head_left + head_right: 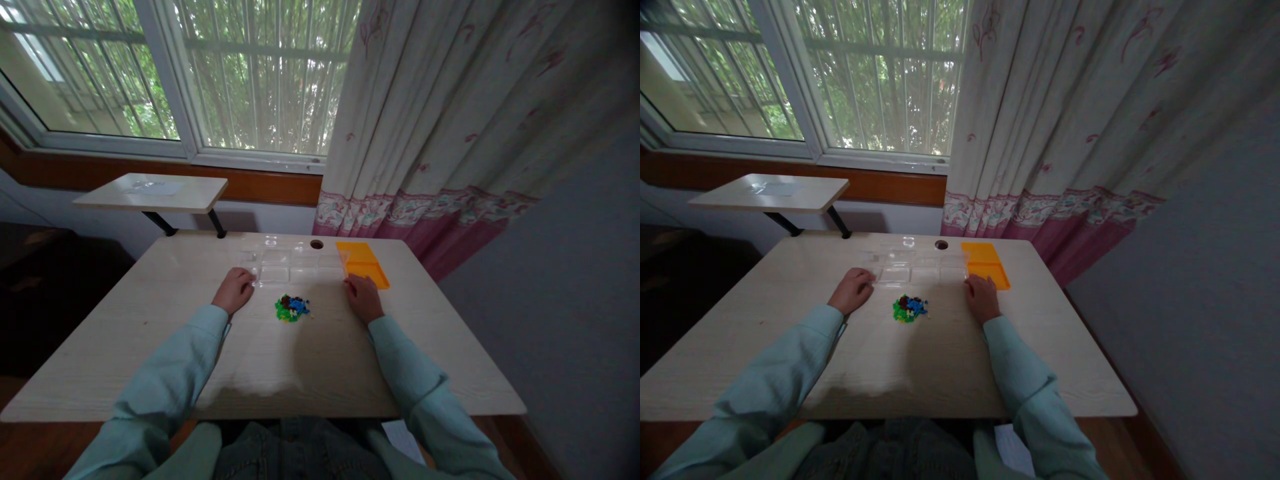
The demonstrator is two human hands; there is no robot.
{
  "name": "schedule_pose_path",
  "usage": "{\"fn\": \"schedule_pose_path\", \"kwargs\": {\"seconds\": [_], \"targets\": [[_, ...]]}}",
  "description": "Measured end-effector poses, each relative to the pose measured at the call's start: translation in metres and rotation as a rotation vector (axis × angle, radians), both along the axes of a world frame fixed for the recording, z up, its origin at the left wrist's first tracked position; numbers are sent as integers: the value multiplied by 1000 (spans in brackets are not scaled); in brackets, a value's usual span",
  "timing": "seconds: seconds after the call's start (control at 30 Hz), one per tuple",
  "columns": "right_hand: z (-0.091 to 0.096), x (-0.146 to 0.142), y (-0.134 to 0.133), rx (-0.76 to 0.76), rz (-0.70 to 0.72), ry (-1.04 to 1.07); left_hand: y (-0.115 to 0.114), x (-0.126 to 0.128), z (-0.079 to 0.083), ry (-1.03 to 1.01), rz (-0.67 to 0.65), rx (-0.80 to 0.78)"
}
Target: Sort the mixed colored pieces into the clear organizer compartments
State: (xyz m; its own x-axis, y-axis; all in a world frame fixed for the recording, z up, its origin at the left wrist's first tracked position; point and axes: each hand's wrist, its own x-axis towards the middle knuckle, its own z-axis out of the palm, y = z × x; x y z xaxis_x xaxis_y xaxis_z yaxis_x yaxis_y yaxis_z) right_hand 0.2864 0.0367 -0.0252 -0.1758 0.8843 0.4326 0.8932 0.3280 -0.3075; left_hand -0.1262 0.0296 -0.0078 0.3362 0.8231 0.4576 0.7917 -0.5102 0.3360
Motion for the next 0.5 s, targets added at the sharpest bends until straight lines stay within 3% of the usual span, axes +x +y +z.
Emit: {"fn": "schedule_pose_path", "kwargs": {"seconds": [0.27,0.5], "targets": [[-5,4,1,6,-15,8,0,7,1,71,80,50],[1,1,0,4,-11,-10,-3,18,-3,59,210,70]]}}
